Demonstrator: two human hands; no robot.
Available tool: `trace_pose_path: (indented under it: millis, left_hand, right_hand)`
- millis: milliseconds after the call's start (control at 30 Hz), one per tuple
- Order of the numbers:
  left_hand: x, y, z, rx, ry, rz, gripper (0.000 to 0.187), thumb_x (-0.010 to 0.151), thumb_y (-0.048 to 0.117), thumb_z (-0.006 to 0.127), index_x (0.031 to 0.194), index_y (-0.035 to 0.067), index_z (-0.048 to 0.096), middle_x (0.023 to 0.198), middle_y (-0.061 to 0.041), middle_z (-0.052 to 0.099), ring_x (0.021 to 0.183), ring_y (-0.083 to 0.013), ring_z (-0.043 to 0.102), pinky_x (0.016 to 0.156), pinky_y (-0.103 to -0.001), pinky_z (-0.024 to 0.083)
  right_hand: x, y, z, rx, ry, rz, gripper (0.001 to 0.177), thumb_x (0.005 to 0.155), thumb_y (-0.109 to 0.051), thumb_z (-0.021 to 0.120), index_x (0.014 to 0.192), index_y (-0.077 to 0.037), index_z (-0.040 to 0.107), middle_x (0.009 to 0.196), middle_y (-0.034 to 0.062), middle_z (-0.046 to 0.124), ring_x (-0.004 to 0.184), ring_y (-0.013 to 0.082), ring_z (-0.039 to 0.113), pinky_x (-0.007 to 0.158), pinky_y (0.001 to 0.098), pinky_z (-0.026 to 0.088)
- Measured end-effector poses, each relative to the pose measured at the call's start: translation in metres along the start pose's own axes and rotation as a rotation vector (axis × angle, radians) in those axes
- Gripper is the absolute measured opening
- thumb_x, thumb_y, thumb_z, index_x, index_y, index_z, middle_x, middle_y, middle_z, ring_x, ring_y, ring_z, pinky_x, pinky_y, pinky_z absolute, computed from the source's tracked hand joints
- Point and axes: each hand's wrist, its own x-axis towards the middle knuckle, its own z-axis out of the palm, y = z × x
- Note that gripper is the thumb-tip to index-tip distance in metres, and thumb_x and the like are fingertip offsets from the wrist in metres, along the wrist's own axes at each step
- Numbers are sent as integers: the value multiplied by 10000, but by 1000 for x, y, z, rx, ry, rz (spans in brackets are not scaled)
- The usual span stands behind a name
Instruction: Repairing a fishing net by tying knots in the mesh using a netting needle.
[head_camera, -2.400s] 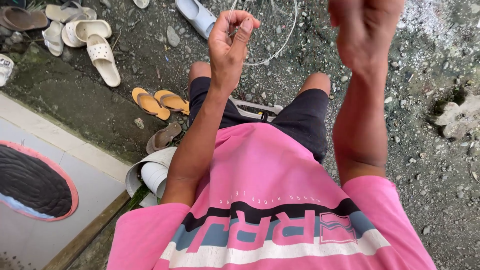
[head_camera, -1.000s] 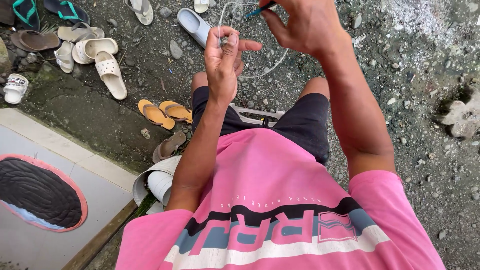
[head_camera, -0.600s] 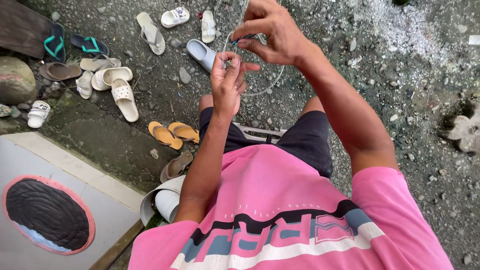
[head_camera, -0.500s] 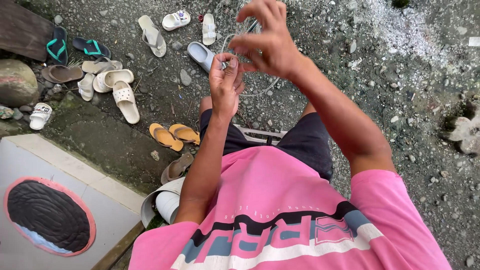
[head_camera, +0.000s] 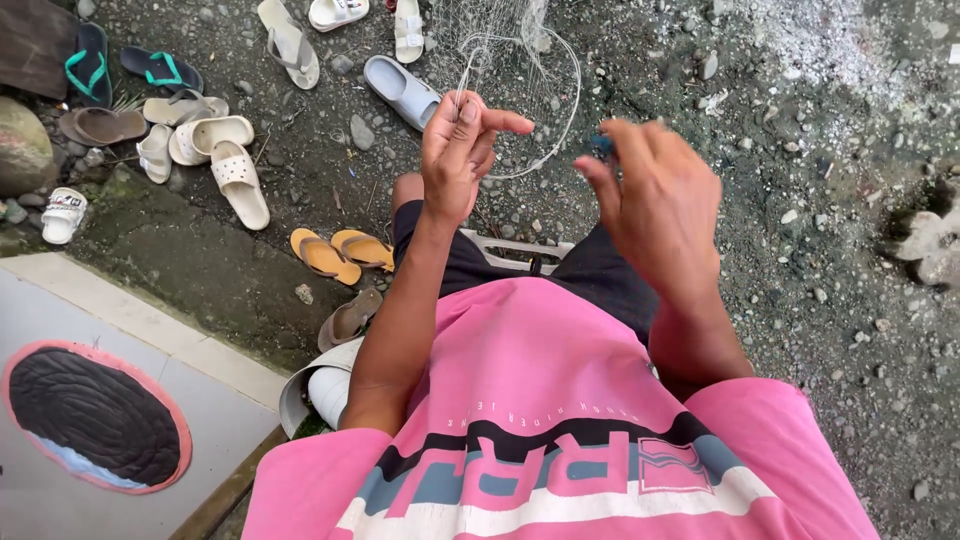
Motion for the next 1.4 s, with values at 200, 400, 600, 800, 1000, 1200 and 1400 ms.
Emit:
trace_pose_path:
  millis: [200, 400, 600, 800, 1000, 1200, 1400]
  left_hand:
    - [-3, 16, 13, 231, -8, -12, 273, 875, 134, 677, 940, 93, 415, 885, -110, 660, 854, -170, 679, 766, -230, 562]
    - [-4, 9, 9, 189, -5, 51, 471, 796, 370, 744, 964, 97, 399, 848, -126, 657, 829, -170, 661, 756, -233, 527]
    - [-6, 4, 12, 186, -10, 43, 480, 778, 321, 768, 959, 96, 384, 836, -113, 630, 828, -168, 659, 720, -208, 507]
    - [-3, 5, 14, 202, -9, 41, 501, 837, 508, 657, 957, 100, 394, 831, -108, 659, 793, -167, 662, 747, -270, 531]
    - [2, 6, 25, 14, 77, -92, 310, 968, 420, 391, 817, 149, 387, 743, -121, 662, 405, -20, 208, 347, -167, 154]
    - [0, -5, 18, 3, 79, 0, 169, 995, 285, 458, 916, 143, 410, 916, -110, 690, 443, -23, 236, 363, -169, 193]
    - [-3, 11, 22, 244, 91, 70, 212, 1005, 323, 385, 907, 137, 367, 919, -140, 702, 421, -29, 198, 377, -175, 189]
  right_hand:
    - [4, -19, -1, 941, -272, -162, 415, 1012, -325, 371, 1213, -5, 542, 928, 103, 578, 806, 208, 560, 767, 308, 424]
    - [35, -5, 44, 922, 48, 126, 210, 1016, -151, 465, 970, -38, 637, 802, 46, 545, 635, 114, 472, 601, 286, 385]
    - [59, -12, 64, 935, 104, 94, 96, 1000, -154, 567, 951, -72, 562, 786, 1, 532, 666, 91, 432, 562, 240, 339]
    - [56, -11, 73, 1184, 140, 97, 162, 992, -200, 563, 948, -45, 546, 837, 33, 528, 695, 100, 474, 574, 220, 396]
    - [66, -17, 65, 1078, 307, -95, 202, 990, -218, 548, 887, -46, 557, 865, 74, 507, 709, 141, 449, 590, 257, 351]
    - [62, -27, 52, 1008, 555, -192, 145, 978, -206, 544, 993, -112, 654, 1099, 84, 406, 1049, 207, 426, 905, 346, 356]
    - [44, -41, 22, 1134, 1034, -234, 218, 1003, -252, 467, 909, -58, 496, 589, 65, 459, 499, 186, 459, 568, 297, 370]
